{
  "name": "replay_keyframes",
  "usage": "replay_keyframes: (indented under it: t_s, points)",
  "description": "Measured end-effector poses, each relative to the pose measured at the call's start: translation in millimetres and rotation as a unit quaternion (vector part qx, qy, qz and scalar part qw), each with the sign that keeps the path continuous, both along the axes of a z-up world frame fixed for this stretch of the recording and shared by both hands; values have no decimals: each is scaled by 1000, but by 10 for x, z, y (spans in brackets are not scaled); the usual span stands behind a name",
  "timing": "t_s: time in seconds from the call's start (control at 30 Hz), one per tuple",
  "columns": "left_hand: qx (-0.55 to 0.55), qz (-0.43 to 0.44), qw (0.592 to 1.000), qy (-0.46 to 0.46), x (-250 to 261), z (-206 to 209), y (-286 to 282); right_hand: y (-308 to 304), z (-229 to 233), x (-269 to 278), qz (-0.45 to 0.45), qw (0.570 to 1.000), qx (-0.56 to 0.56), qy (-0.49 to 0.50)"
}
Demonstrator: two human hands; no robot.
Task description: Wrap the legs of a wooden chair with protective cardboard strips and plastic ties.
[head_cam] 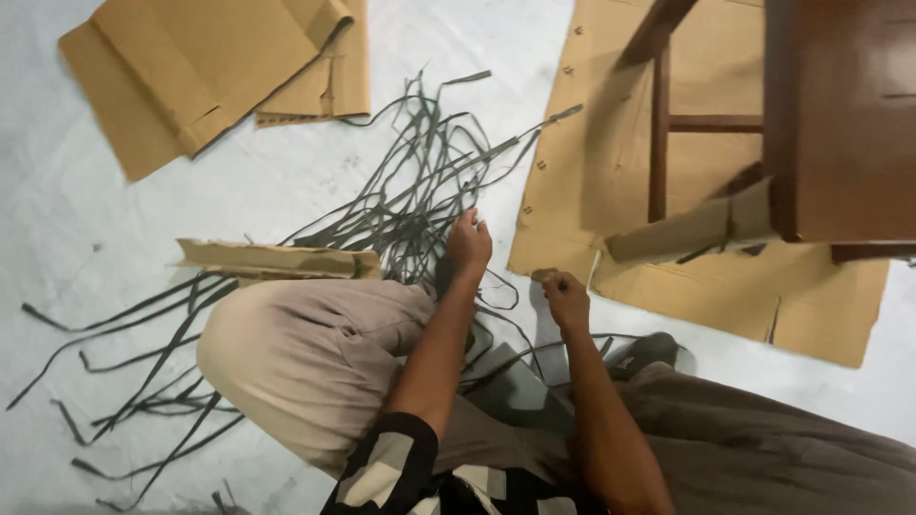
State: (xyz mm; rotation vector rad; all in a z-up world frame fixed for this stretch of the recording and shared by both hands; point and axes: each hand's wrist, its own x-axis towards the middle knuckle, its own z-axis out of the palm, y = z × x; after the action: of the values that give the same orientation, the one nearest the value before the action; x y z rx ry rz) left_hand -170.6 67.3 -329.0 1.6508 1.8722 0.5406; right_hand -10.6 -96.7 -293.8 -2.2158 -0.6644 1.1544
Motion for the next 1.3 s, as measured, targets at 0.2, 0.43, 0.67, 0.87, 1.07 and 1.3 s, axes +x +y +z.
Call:
replay_keyframes:
  t_s: [0.2, 0.43, 0.67, 0.87, 1.07, 1.3]
  points:
    - [-10, 19, 1000, 22, -258, 858, -51, 102, 34, -176, 10, 1000, -14, 26]
    - [-72, 0, 997, 6, -464, 413, 60, 80, 10, -138, 15, 1000, -20, 19]
    - [-67, -23, 996, 46, -472, 421, 52, 52, -197, -59, 15, 1000, -18, 8]
    - [-64, -43, 997, 0, -215, 604, 78, 123, -154, -114, 8, 1000, 14, 23]
    - [-36, -48, 998, 13, -115, 563, 234, 89, -351, -104, 8, 999, 26, 28]
    - [1, 21, 994, -110, -58, 1476, 354, 127, 125, -205, 63, 997, 31, -14]
